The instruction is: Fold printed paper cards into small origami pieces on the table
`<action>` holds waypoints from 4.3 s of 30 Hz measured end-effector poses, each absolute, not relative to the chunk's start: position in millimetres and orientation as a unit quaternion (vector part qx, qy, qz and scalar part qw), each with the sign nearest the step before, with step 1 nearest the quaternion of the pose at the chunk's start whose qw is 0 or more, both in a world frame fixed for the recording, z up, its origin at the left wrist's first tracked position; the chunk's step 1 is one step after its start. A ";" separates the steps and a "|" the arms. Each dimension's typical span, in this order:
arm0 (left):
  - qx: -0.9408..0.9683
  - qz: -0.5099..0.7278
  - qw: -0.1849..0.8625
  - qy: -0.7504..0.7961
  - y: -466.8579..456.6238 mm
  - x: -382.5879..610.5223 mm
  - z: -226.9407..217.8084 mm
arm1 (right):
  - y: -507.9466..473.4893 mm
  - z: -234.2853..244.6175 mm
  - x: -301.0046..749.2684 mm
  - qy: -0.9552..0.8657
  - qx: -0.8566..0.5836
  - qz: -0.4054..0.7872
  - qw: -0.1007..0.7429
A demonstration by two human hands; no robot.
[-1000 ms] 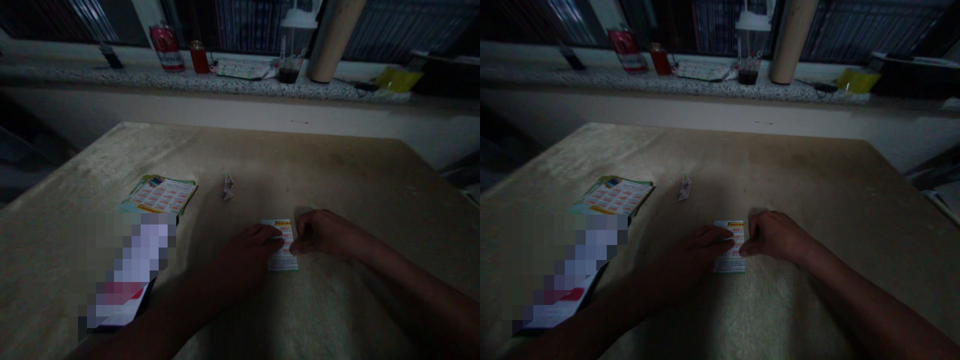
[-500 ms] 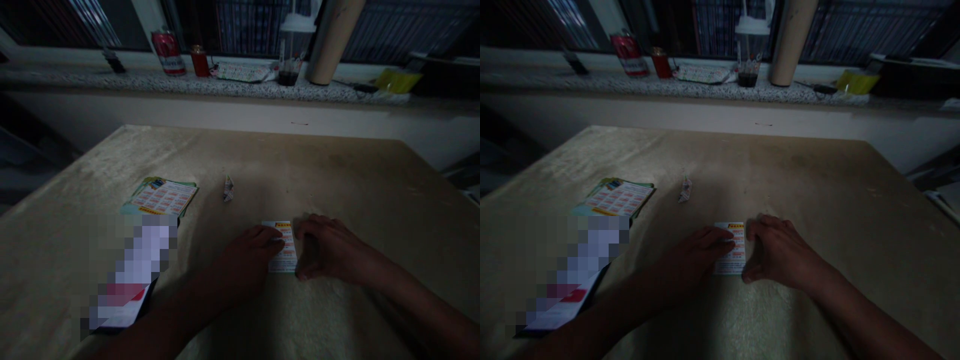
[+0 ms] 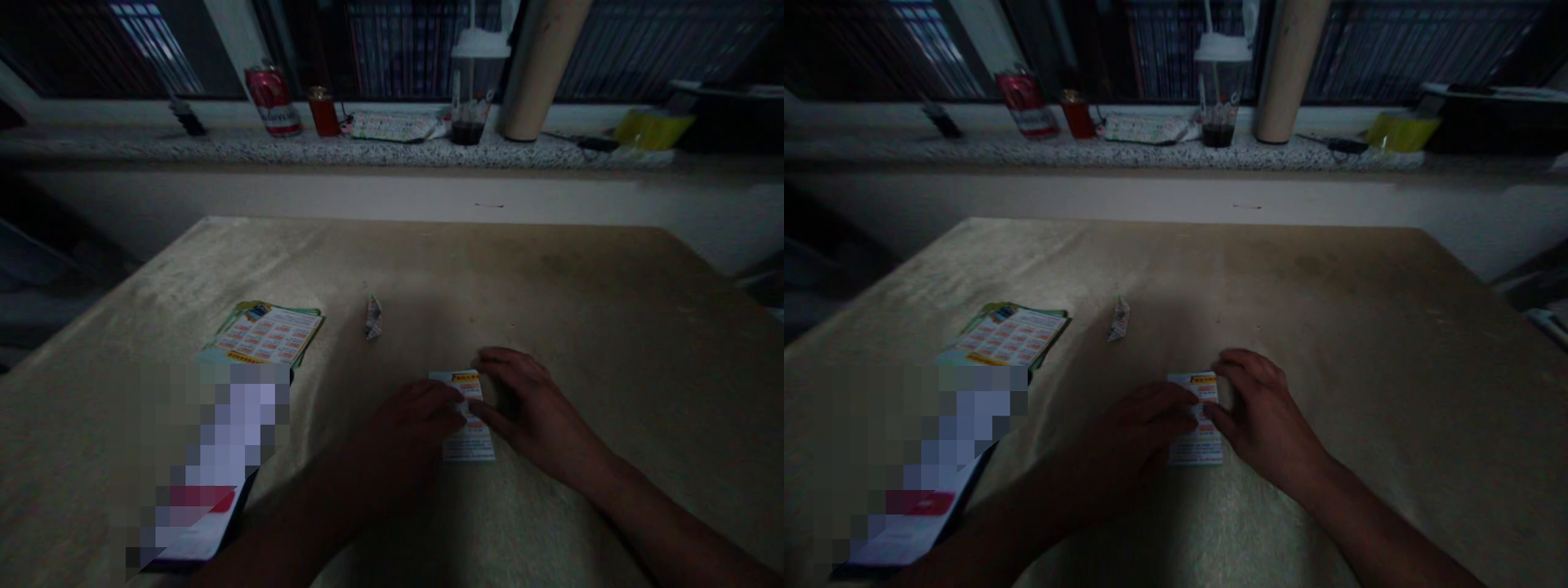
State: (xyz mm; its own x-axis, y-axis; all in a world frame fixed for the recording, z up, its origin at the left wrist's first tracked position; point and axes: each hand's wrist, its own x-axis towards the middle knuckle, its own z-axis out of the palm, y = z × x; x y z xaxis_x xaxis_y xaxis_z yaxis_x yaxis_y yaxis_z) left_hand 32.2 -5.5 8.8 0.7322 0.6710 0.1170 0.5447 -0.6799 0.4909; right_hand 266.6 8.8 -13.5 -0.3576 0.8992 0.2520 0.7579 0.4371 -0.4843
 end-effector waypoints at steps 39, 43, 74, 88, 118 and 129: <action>0.801 0.440 0.052 0.404 -1.8 52.3 24.0 | 1.1 16.0 247.3 -0.836 -0.300 0.052 0.457; 0.807 0.432 0.021 0.402 -2.5 53.2 26.9 | 0.5 20.5 245.3 -0.839 -0.286 0.015 0.463; 0.857 0.400 0.029 0.325 -0.6 45.2 28.3 | 7.3 22.6 254.7 -0.787 -0.382 -0.075 0.478; 0.569 0.511 0.436 0.475 3.8 45.9 17.8 | 8.6 4.7 254.2 -0.558 -0.448 0.481 0.507; 0.670 0.549 0.406 0.290 1.2 39.1 21.3 | -4.7 19.2 250.3 -0.689 -0.331 0.305 0.568; 0.662 0.555 0.361 0.352 -3.5 52.5 23.0 | -8.4 13.9 242.6 -0.617 -0.427 0.313 0.583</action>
